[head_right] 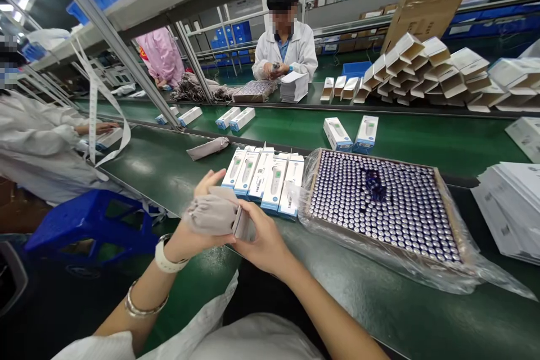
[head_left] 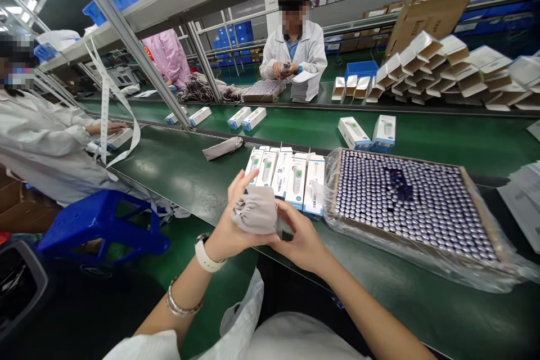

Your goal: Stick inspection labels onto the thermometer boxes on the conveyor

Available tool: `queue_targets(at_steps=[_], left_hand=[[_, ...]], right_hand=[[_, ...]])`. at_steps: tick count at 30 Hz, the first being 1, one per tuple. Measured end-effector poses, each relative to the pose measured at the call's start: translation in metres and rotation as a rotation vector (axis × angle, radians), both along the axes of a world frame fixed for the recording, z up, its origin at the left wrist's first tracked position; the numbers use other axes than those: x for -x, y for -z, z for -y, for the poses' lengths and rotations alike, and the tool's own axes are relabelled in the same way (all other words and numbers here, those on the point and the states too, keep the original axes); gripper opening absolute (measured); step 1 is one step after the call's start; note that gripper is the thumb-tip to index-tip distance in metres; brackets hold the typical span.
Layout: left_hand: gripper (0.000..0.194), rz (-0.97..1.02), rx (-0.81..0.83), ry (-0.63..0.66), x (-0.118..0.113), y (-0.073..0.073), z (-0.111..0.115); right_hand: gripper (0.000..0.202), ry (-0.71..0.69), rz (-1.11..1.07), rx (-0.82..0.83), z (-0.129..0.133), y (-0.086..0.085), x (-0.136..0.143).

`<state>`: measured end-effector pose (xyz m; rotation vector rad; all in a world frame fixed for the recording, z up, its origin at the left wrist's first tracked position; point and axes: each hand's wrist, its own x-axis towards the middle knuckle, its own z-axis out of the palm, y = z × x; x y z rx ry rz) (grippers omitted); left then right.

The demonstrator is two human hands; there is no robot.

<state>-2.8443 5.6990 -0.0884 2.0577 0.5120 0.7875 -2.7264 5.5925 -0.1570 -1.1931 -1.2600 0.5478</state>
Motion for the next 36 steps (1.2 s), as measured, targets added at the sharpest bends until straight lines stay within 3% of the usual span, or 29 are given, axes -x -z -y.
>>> queue_targets(at_steps=[3, 7, 12, 19, 24, 32, 36], left_hand=[[0.081, -0.162, -0.018, 0.114, 0.004, -0.008, -0.001], [0.042, -0.186, -0.128, 0.144, 0.007, -0.020, -0.003], [0.027, -0.323, -0.257, 0.115, 0.010, -0.028, 0.001], [0.010, -0.290, -0.496, -0.008, 0.014, -0.037, 0.005], [0.010, -0.412, -0.560, 0.006, 0.014, -0.033, 0.004], [0.013, -0.424, -0.631, -0.108, 0.016, -0.024, 0.009], [0.012, -0.398, -0.756, -0.201, 0.021, -0.024, 0.007]], right_hand=[[0.059, 0.010, -0.005, -0.003, 0.000, 0.001, 0.000], [0.060, 0.018, 0.001, 0.025, 0.001, 0.002, 0.000], [0.060, 0.043, 0.020, 0.029, 0.001, 0.002, 0.002], [0.061, 0.106, 0.109, 0.019, -0.003, 0.004, 0.009], [0.061, 0.163, 0.137, 0.023, -0.003, 0.006, 0.014], [0.059, 0.198, 0.158, 0.020, -0.003, 0.005, 0.019], [0.060, 0.231, 0.166, 0.014, -0.001, 0.008, 0.024]])
